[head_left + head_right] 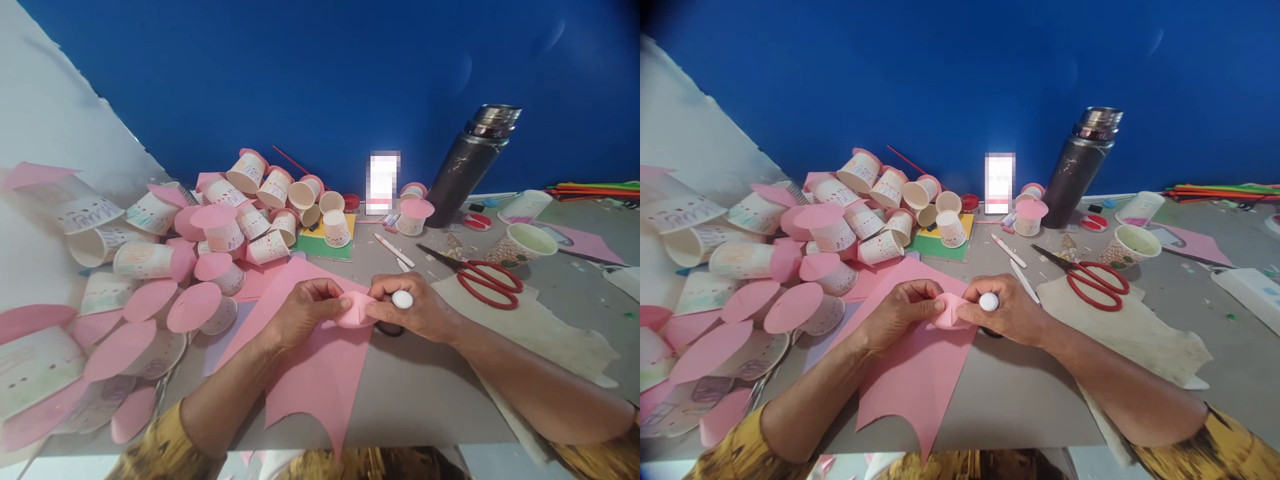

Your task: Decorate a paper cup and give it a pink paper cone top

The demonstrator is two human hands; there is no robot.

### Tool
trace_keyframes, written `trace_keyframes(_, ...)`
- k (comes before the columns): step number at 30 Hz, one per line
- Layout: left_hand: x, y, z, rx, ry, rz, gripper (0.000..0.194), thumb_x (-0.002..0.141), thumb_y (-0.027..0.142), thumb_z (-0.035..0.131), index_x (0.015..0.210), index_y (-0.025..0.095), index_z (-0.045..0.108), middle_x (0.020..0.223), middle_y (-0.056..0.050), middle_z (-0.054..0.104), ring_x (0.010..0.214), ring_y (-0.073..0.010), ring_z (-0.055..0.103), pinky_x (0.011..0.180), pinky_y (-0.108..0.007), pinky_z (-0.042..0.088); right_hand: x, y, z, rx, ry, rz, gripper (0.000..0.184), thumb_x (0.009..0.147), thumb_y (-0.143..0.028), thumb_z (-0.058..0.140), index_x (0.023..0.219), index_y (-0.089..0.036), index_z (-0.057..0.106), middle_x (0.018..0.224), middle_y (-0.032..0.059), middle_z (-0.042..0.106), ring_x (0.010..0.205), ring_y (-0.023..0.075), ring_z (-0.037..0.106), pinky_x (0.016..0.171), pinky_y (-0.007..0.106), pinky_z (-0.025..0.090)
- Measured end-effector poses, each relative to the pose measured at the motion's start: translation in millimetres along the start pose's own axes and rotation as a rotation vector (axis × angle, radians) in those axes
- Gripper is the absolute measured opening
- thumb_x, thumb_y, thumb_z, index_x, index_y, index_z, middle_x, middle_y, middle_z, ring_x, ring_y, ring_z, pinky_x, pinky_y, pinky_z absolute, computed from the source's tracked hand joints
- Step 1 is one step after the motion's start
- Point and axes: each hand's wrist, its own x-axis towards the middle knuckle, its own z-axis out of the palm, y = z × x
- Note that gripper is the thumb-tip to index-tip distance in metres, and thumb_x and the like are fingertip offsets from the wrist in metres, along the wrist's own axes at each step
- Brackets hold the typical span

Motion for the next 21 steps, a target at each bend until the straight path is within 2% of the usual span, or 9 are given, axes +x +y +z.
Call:
trace_keyframes(4,-2.4,1.9,0.5,0.225,0.043,0.124,0.032,0.068,0.035,0.086,0.064,0.015,0.062,0.064,0.001,0.061,0.063,-0.0103,0.052,0.063,-0.024,0.038,0.8,-0.2,0.8,-0.066,0.015,-0.080,0.020,0.082,-0.032,0.071,0.069,-0.018,0.067,0.062,-0.0032,0.056,0.055,0.0093,0.044,0.054,0.024,0.034)
trace_keyframes(9,-6.2,1.7,3.7,0.310,0.032,0.148,0.028,0.072,0.034,0.083,0.067,0.016,0.063,0.067,-0.002,0.066,0.065,-0.0137,0.058,0.062,-0.026,0.041,1.1,4.2,5.6,-0.145,0.110,-0.187,0.020,0.083,-0.032,0.073,0.069,-0.019,0.071,0.064,-0.0016,0.058,0.055,0.0100,0.047,0.055,0.025,0.036)
trace_keyframes(15,-5.8,0.4,3.8,0.319,-0.051,0.124,0.027,0.072,0.036,0.084,0.084,0.015,0.071,0.083,-0.006,0.073,0.075,-0.0163,0.062,0.067,-0.027,0.044,0.8,3.7,4.8,-0.134,0.169,-0.130,0.015,0.081,-0.026,0.072,0.067,-0.020,0.072,0.062,-0.0024,0.058,0.056,0.0106,0.048,0.056,0.025,0.038)
trace_keyframes(21,-5.0,-1.0,5.2,0.154,0.023,0.096,0.030,0.067,0.037,0.087,0.071,0.015,0.067,0.072,-0.003,0.069,0.066,-0.0131,0.056,0.062,-0.026,0.040,1.6,2.4,3.0,-0.117,0.154,-0.033,0.017,0.081,-0.030,0.072,0.067,-0.020,0.072,0.064,-0.0018,0.060,0.058,0.0117,0.050,0.057,0.026,0.038)
